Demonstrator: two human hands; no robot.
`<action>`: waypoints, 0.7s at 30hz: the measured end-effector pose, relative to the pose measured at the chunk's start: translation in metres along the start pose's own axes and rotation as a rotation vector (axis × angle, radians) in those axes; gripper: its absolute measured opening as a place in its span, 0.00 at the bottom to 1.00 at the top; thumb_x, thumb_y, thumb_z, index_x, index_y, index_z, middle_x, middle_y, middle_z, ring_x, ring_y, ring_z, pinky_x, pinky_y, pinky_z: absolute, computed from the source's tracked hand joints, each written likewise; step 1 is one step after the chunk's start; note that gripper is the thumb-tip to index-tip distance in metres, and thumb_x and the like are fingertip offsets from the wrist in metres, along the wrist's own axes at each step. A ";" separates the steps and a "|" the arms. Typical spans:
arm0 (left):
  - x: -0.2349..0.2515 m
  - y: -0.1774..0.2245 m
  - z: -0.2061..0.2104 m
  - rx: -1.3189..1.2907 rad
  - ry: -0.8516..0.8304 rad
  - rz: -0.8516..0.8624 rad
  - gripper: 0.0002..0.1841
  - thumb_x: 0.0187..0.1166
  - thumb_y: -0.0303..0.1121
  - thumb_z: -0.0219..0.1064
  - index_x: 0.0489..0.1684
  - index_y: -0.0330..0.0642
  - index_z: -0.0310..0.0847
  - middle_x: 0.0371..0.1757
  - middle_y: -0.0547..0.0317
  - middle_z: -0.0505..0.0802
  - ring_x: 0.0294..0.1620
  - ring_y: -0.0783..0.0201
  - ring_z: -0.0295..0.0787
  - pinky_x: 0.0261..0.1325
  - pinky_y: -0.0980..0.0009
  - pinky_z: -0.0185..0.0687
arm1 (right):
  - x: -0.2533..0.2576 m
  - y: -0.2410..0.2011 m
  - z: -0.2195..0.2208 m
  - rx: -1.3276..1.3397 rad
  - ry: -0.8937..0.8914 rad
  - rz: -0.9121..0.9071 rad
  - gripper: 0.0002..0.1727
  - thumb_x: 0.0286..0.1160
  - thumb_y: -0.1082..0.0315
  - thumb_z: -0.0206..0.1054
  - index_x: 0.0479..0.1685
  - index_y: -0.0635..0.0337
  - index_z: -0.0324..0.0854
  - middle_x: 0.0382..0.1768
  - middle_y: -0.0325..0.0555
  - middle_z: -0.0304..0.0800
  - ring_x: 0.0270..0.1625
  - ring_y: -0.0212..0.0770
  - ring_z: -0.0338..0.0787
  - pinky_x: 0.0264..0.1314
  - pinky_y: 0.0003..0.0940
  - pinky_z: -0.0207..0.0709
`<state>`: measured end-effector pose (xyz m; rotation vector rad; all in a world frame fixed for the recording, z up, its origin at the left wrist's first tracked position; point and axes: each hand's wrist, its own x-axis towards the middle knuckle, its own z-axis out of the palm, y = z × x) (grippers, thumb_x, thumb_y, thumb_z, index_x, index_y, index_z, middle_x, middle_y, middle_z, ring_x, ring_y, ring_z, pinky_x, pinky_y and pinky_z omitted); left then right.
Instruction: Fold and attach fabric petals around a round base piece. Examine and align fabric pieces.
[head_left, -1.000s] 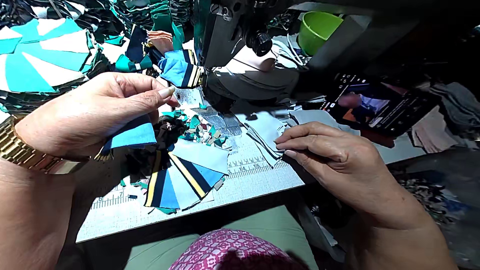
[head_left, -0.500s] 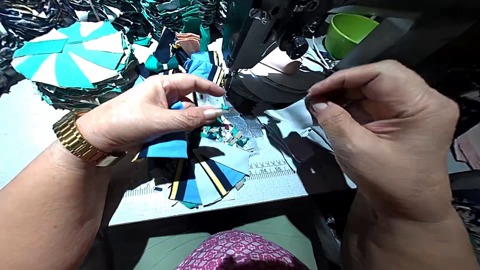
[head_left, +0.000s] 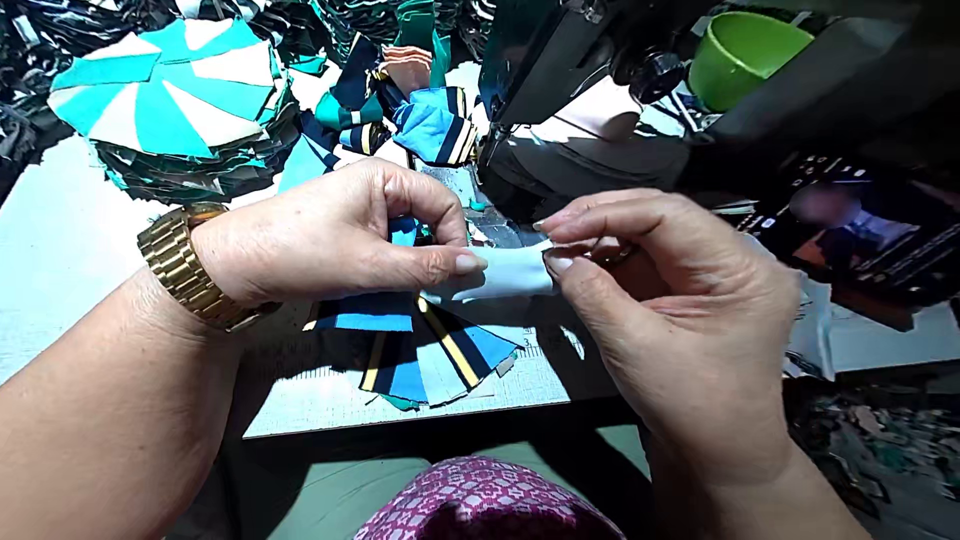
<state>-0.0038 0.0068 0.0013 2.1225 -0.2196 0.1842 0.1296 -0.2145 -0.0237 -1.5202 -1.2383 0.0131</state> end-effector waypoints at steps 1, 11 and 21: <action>0.000 -0.002 0.000 0.029 0.010 -0.002 0.07 0.80 0.38 0.68 0.32 0.50 0.88 0.36 0.72 0.88 0.39 0.80 0.85 0.39 0.85 0.80 | -0.004 0.003 0.001 -0.042 0.011 -0.002 0.09 0.70 0.81 0.67 0.47 0.67 0.85 0.51 0.45 0.88 0.50 0.31 0.90 0.51 0.22 0.88; 0.002 -0.007 0.005 0.218 0.038 -0.151 0.11 0.76 0.40 0.74 0.23 0.50 0.86 0.18 0.73 0.84 0.20 0.82 0.77 0.21 0.84 0.70 | -0.013 0.016 0.015 -0.416 -0.041 -0.136 0.06 0.73 0.78 0.65 0.42 0.66 0.87 0.45 0.50 0.83 0.45 0.31 0.85 0.46 0.17 0.82; 0.000 -0.006 0.007 0.513 0.060 -0.218 0.13 0.75 0.48 0.74 0.22 0.57 0.85 0.18 0.77 0.83 0.20 0.80 0.77 0.23 0.76 0.69 | 0.000 0.021 -0.005 -0.405 -0.189 -0.138 0.06 0.73 0.75 0.68 0.43 0.63 0.89 0.47 0.49 0.85 0.46 0.33 0.86 0.47 0.22 0.83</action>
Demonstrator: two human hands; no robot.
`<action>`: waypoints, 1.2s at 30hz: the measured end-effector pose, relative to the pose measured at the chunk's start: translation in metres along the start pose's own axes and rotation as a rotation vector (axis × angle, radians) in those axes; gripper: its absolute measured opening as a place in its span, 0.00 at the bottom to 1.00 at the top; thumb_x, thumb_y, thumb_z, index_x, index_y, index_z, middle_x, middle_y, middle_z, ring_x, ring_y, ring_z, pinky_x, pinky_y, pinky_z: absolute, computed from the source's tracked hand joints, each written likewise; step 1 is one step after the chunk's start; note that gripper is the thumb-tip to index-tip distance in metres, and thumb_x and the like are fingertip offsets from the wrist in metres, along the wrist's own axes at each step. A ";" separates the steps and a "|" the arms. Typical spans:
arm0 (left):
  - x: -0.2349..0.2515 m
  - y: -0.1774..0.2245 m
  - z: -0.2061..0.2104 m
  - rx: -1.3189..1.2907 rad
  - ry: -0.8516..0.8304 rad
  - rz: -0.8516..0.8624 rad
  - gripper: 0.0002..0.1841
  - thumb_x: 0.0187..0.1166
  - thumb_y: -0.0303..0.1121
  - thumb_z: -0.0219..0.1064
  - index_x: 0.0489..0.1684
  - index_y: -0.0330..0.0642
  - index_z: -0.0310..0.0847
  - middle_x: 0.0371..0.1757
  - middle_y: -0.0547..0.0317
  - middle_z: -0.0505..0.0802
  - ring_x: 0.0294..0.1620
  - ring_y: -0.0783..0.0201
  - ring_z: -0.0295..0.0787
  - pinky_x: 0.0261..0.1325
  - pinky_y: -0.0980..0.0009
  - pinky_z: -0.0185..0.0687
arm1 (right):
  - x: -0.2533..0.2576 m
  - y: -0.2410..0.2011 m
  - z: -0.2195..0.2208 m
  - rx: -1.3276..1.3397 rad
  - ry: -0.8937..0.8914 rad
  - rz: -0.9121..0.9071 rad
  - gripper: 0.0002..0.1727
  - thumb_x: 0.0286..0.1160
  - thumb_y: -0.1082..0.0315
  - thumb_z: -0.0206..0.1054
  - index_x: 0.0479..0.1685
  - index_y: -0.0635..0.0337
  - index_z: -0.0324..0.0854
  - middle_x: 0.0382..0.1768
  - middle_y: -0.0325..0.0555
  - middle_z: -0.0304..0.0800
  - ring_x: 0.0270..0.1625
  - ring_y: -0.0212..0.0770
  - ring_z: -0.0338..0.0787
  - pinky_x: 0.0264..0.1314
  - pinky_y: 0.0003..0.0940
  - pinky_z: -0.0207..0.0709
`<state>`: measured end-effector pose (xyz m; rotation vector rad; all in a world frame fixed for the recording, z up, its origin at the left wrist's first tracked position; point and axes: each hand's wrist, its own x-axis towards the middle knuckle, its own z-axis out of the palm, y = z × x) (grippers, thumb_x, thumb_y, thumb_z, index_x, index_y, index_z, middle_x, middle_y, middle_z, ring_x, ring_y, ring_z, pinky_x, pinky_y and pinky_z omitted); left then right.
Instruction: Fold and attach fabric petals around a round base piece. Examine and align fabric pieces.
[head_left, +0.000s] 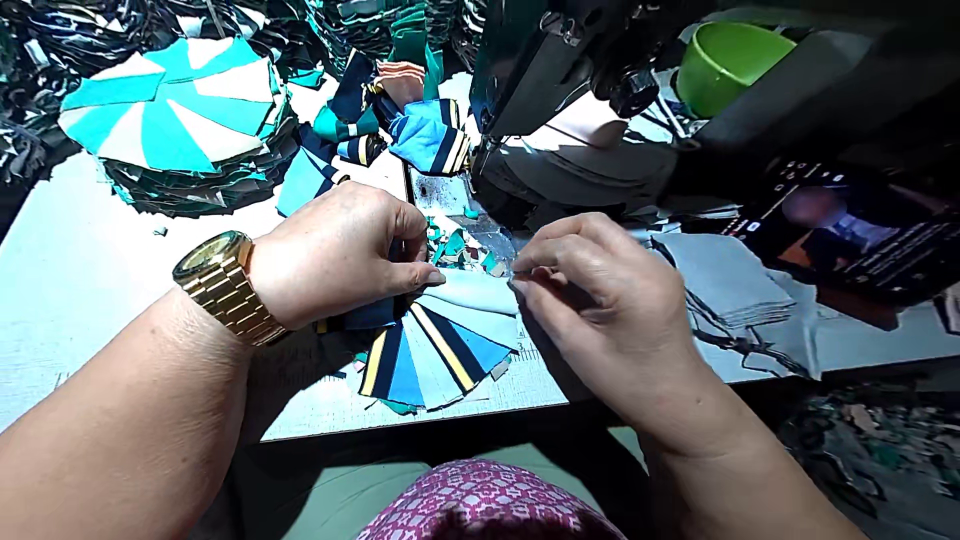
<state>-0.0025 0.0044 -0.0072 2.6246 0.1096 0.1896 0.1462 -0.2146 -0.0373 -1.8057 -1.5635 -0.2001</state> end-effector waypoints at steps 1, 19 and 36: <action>0.000 0.000 0.000 -0.020 0.000 -0.001 0.13 0.76 0.47 0.73 0.22 0.56 0.85 0.18 0.76 0.83 0.20 0.80 0.76 0.23 0.76 0.68 | 0.001 0.001 -0.006 0.022 -0.013 -0.005 0.06 0.73 0.75 0.68 0.42 0.64 0.89 0.47 0.49 0.85 0.47 0.32 0.87 0.49 0.21 0.83; 0.001 -0.005 0.001 -0.133 -0.031 0.006 0.15 0.77 0.47 0.73 0.19 0.54 0.83 0.17 0.75 0.82 0.19 0.81 0.75 0.22 0.78 0.67 | -0.004 0.017 -0.015 0.139 -0.207 -0.112 0.10 0.80 0.69 0.62 0.40 0.59 0.90 0.50 0.44 0.85 0.54 0.34 0.85 0.56 0.25 0.81; -0.001 -0.004 -0.002 -0.043 -0.071 -0.041 0.14 0.72 0.50 0.76 0.21 0.57 0.84 0.17 0.76 0.81 0.19 0.78 0.75 0.22 0.73 0.69 | 0.000 0.009 -0.012 0.086 -0.240 -0.140 0.10 0.76 0.70 0.66 0.44 0.59 0.95 0.46 0.42 0.88 0.51 0.33 0.86 0.53 0.24 0.82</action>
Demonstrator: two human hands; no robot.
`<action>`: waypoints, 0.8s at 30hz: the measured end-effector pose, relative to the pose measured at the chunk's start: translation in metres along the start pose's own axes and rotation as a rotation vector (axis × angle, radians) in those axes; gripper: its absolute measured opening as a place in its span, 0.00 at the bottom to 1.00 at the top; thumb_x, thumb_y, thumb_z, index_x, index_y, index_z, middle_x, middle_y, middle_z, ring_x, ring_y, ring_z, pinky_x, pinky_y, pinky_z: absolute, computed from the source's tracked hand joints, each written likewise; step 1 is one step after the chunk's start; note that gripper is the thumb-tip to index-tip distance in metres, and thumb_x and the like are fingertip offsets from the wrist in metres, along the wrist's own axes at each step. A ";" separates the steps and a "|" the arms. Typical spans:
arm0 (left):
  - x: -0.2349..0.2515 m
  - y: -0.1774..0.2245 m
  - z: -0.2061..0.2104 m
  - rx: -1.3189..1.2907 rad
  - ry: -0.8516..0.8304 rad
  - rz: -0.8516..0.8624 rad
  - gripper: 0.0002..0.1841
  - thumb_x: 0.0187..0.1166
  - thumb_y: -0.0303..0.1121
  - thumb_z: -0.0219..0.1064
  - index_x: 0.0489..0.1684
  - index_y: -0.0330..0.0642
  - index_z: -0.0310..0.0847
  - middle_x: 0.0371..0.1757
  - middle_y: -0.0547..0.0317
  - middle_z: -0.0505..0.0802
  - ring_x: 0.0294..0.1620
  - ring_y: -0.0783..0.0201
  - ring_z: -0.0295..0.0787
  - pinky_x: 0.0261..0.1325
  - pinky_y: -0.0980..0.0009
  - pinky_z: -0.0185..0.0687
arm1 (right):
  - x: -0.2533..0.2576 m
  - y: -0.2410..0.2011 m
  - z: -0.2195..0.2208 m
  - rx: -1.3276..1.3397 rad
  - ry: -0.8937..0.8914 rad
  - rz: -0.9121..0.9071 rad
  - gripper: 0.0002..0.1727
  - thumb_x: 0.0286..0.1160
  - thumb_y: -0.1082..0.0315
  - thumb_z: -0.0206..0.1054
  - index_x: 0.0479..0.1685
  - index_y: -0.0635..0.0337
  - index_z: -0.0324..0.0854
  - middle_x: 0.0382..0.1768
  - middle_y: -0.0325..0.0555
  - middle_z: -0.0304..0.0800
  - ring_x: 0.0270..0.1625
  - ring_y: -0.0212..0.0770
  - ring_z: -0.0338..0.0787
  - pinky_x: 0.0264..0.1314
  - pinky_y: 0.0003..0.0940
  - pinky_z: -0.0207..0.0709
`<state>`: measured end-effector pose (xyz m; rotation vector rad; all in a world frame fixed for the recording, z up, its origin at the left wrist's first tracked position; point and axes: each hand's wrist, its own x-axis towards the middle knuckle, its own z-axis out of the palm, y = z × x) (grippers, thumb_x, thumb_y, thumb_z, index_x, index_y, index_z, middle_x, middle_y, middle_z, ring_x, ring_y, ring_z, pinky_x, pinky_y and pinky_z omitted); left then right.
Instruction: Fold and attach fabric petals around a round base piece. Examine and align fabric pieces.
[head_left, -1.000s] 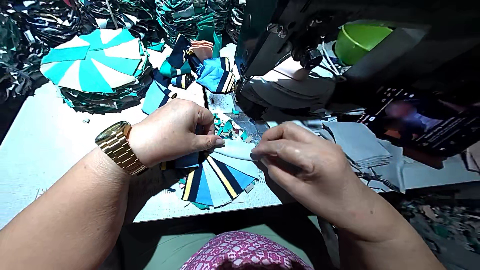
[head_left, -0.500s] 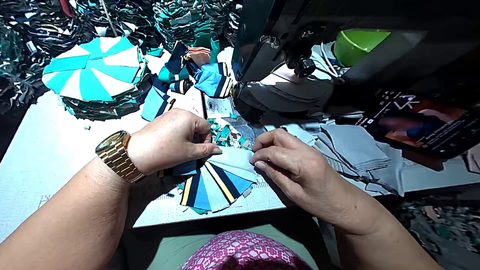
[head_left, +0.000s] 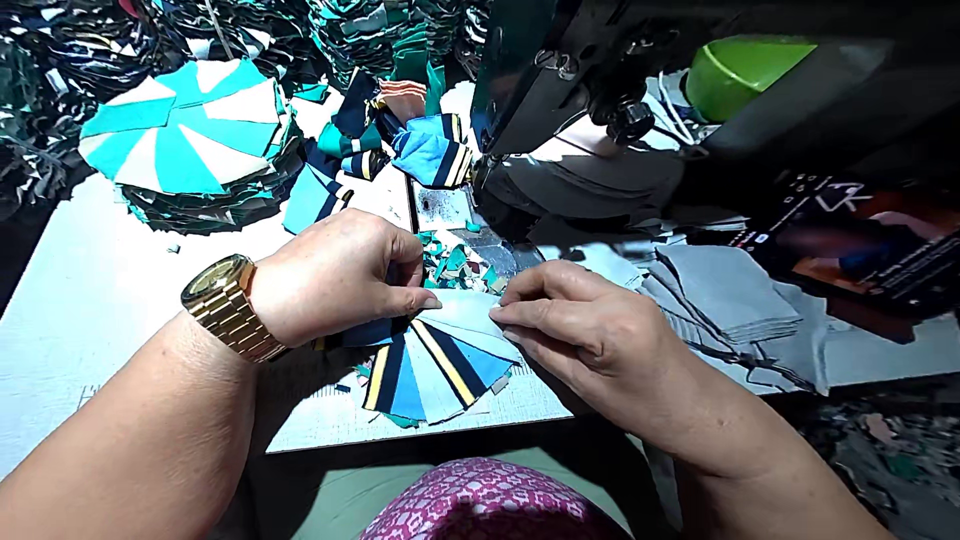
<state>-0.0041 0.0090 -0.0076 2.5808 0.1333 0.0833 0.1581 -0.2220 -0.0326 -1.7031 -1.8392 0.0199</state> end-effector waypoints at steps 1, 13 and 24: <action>0.000 0.000 -0.001 -0.006 0.014 0.000 0.14 0.72 0.51 0.76 0.23 0.57 0.85 0.18 0.76 0.82 0.20 0.78 0.76 0.24 0.73 0.70 | 0.001 0.001 -0.003 0.012 0.005 0.002 0.11 0.76 0.70 0.66 0.45 0.59 0.95 0.47 0.42 0.88 0.51 0.33 0.86 0.53 0.24 0.82; -0.004 0.006 -0.024 -1.087 0.221 -0.373 0.20 0.84 0.37 0.40 0.57 0.48 0.80 0.35 0.62 0.90 0.33 0.70 0.89 0.35 0.72 0.87 | 0.029 -0.006 0.002 0.078 -0.173 -0.083 0.15 0.78 0.61 0.67 0.58 0.52 0.92 0.48 0.39 0.83 0.46 0.30 0.83 0.44 0.24 0.81; 0.000 0.008 -0.013 -1.084 0.083 -0.104 0.32 0.76 0.16 0.67 0.81 0.43 0.61 0.48 0.54 0.94 0.47 0.65 0.95 0.55 0.70 0.91 | 0.017 -0.014 -0.001 0.203 0.121 0.220 0.14 0.85 0.65 0.58 0.49 0.56 0.91 0.45 0.34 0.89 0.43 0.24 0.88 0.44 0.21 0.86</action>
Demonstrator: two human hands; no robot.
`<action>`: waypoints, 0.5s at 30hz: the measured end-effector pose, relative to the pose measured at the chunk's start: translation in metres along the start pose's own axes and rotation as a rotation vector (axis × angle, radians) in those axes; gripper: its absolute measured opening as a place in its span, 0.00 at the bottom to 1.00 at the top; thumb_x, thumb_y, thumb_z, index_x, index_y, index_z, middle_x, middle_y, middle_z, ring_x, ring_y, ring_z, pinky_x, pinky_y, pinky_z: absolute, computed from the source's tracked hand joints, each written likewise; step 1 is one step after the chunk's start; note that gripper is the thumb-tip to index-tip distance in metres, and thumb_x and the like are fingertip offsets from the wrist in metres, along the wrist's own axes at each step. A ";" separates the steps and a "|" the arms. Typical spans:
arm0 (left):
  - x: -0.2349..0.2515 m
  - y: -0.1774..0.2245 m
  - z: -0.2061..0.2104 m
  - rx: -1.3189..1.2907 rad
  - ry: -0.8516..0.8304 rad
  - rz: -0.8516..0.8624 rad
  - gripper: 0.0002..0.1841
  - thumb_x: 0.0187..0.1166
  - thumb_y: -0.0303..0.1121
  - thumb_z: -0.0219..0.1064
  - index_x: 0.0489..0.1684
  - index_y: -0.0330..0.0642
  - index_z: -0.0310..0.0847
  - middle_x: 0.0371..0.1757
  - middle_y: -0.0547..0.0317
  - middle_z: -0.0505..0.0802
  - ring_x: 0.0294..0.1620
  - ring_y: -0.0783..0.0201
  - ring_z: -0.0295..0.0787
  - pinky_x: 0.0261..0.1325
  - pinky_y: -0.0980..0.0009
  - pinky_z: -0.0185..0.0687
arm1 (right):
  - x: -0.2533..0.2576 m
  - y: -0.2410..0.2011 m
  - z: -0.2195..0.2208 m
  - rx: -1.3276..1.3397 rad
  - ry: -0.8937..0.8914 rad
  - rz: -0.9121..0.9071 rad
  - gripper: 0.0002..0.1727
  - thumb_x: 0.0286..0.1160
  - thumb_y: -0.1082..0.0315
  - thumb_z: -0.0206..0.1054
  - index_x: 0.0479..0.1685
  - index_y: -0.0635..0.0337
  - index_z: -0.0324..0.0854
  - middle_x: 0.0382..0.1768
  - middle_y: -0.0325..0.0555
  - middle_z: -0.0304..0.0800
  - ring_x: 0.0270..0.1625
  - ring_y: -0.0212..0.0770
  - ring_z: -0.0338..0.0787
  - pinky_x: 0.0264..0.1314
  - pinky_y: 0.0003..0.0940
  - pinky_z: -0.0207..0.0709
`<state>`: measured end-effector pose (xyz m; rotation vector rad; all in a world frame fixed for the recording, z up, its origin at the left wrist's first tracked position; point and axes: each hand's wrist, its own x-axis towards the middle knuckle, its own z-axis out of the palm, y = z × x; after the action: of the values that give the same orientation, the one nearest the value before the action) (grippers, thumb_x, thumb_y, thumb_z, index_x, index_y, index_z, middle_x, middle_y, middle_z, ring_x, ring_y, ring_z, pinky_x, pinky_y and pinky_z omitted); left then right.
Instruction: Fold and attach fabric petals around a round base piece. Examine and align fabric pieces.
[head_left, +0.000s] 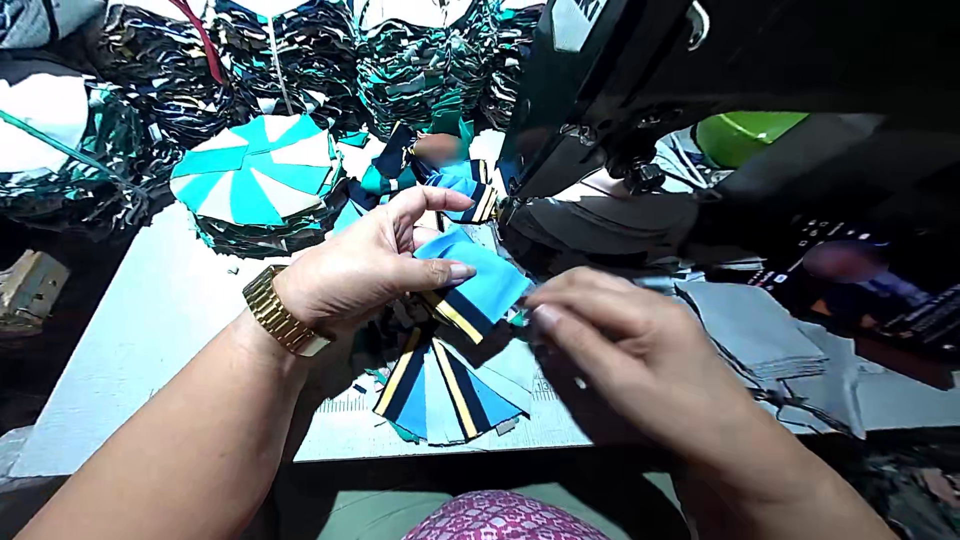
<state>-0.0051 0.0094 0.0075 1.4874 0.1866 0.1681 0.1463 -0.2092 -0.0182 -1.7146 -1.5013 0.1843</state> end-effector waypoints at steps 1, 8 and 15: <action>0.000 -0.001 0.001 0.002 -0.003 0.008 0.33 0.75 0.15 0.68 0.81 0.43 0.63 0.47 0.53 0.94 0.46 0.65 0.95 0.55 0.70 0.91 | 0.001 0.000 -0.004 0.064 0.063 0.080 0.15 0.87 0.65 0.56 0.52 0.57 0.90 0.44 0.34 0.90 0.41 0.27 0.91 0.42 0.23 0.89; 0.001 -0.003 0.019 -0.026 -0.033 0.006 0.32 0.74 0.14 0.69 0.80 0.40 0.68 0.44 0.49 0.94 0.41 0.64 0.95 0.51 0.71 0.92 | 0.002 -0.014 0.018 0.123 0.230 0.015 0.22 0.71 0.65 0.76 0.64 0.62 0.85 0.51 0.40 0.87 0.43 0.29 0.89 0.42 0.21 0.88; 0.001 -0.003 0.020 -0.064 -0.093 0.004 0.34 0.77 0.13 0.65 0.86 0.40 0.63 0.56 0.48 0.92 0.49 0.65 0.94 0.56 0.72 0.90 | 0.003 -0.015 0.025 -0.088 0.355 -0.106 0.15 0.71 0.68 0.75 0.56 0.62 0.90 0.52 0.45 0.84 0.55 0.33 0.85 0.57 0.23 0.82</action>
<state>0.0000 -0.0099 0.0064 1.4291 0.1027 0.1067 0.1213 -0.1951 -0.0234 -1.6290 -1.3451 -0.2345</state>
